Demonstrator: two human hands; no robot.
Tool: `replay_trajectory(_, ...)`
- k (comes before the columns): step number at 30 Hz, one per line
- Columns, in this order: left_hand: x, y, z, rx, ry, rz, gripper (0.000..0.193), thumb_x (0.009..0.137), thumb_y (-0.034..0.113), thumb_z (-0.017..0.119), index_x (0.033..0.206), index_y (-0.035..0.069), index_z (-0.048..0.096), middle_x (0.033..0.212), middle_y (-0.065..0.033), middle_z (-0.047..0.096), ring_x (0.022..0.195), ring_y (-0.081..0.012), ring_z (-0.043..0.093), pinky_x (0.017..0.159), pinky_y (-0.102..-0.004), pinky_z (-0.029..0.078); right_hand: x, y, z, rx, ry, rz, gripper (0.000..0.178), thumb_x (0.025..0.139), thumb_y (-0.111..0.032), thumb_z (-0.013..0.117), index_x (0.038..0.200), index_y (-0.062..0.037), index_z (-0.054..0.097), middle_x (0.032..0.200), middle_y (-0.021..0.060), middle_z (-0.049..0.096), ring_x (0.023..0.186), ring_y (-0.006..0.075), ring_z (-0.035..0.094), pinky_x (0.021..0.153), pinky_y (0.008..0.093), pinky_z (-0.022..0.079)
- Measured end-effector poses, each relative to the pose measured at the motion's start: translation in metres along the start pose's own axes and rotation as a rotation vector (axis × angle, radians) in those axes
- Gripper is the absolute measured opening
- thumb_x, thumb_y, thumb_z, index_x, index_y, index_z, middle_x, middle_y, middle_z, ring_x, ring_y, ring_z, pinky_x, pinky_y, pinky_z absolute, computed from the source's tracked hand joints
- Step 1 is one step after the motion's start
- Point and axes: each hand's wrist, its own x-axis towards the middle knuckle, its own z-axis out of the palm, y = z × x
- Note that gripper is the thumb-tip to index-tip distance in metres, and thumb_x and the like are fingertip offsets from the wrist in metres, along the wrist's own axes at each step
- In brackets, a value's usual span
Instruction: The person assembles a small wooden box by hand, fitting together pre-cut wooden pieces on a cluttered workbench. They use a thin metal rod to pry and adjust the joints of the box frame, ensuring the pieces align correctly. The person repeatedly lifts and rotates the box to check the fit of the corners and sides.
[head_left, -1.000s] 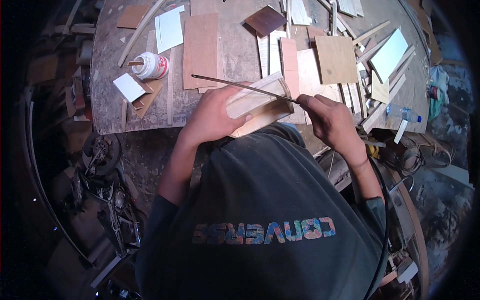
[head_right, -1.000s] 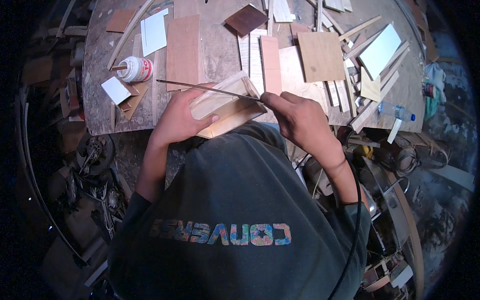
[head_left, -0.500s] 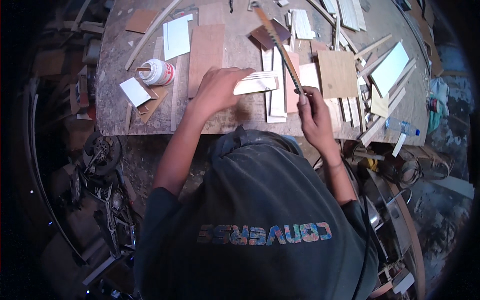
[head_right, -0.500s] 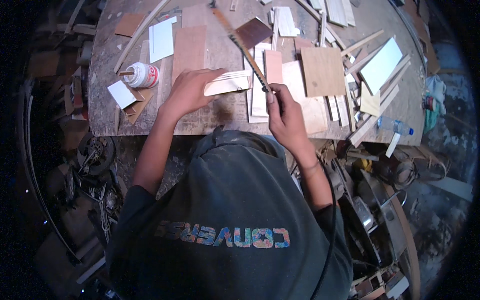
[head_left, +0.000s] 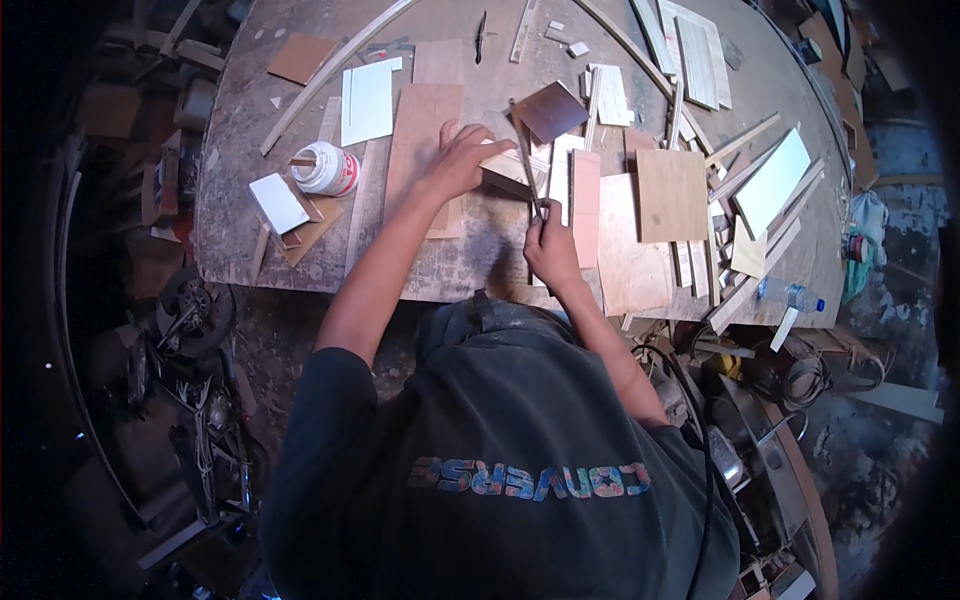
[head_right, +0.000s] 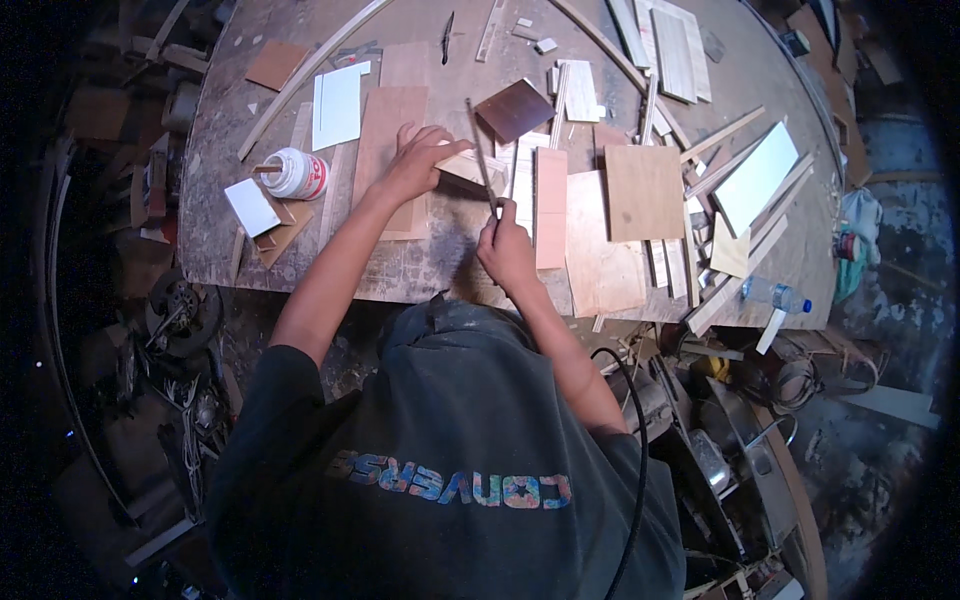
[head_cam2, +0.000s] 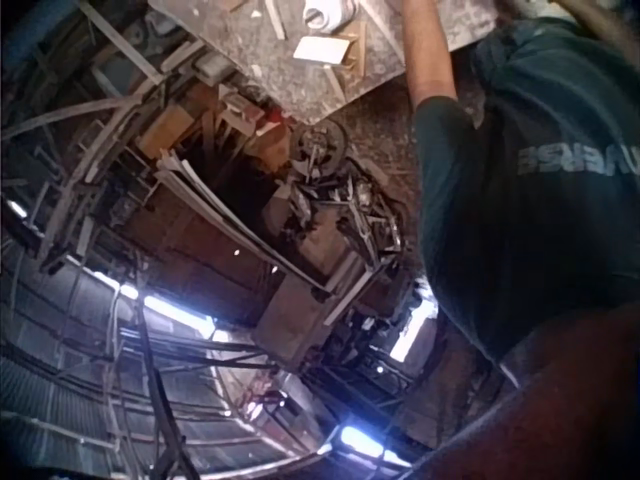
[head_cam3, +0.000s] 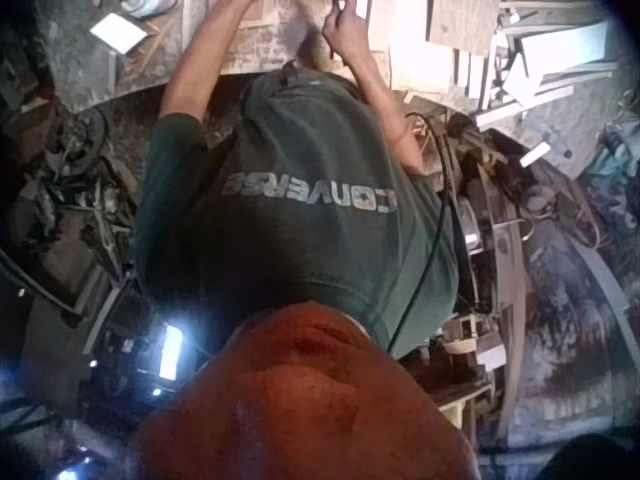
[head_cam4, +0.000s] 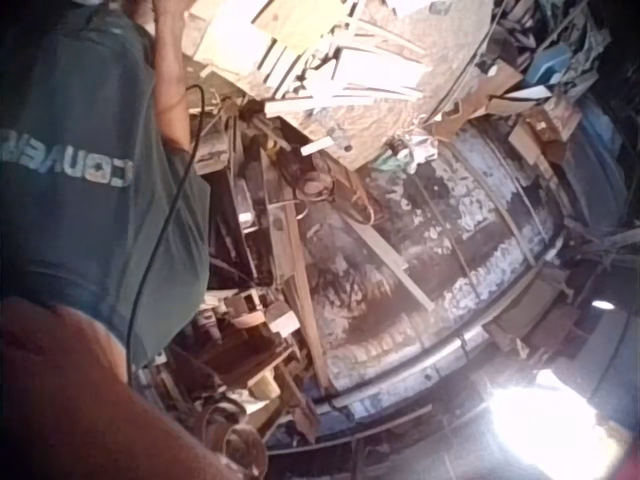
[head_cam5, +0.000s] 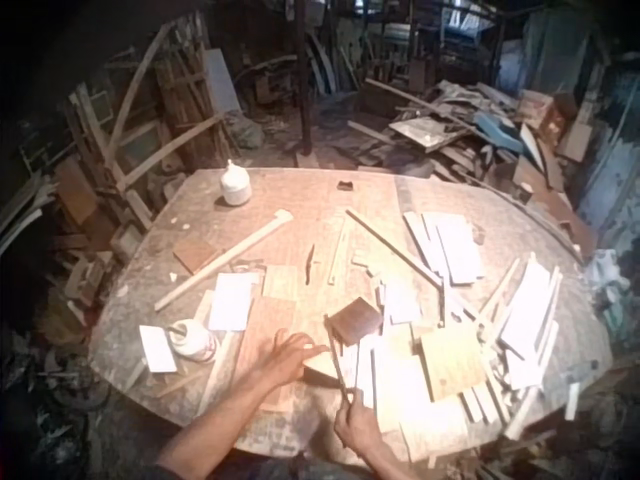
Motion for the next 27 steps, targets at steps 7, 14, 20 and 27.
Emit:
replay_trajectory(7,-0.004,0.004,-0.016,0.02,-0.077,0.046,0.063,0.075,0.002,0.065,0.134,0.025,0.066,0.135,-0.0092,0.057,0.137,-0.0289,0.045,0.118,-0.058,0.015,-0.01,-0.007,0.01,0.007,0.032,-0.027,0.04,0.097,-0.01,0.048,0.135,-0.0013,0.037,0.07,0.0316,0.062,0.065,0.0515,0.062,0.061,0.0595,0.047)
replay_trajectory(14,0.005,-0.021,0.005,-0.162,0.115,-0.175,0.036,0.095,0.031,0.056,0.128,0.019,0.068,0.136,-0.015,0.057,0.132,-0.0347,0.049,0.115,-0.0514,0.028,-0.009,-0.014,0.03,0.053,0.101,0.055,0.04,0.097,-0.008,0.047,0.134,-0.0002,0.032,0.07,0.0315,0.062,0.067,0.0517,0.063,0.061,0.0593,0.047)
replay_trajectory(20,0.024,-0.005,0.015,-0.2,0.101,-0.547,0.034,0.095,0.034,0.052,0.108,0.007,0.07,0.112,-0.026,0.066,0.101,-0.0456,0.065,0.086,-0.0557,0.052,-0.012,-0.027,0.028,0.114,0.122,0.098,0.046,0.098,-0.007,0.044,0.141,-0.0025,0.029,0.071,0.0301,0.062,0.068,0.0511,0.063,0.062,0.0586,0.047)
replay_trajectory(27,0.049,-0.008,0.018,-0.171,0.129,-0.675,0.038,0.087,0.042,0.058,0.096,0.008,0.073,0.101,-0.023,0.071,0.1,-0.0438,0.067,0.088,-0.0517,0.053,-0.015,-0.032,0.04,-0.019,0.141,0.032,0.07,0.095,-0.006,0.046,0.159,-0.0181,0.021,0.077,0.0296,0.065,0.069,0.0493,0.064,0.066,0.0586,0.048)
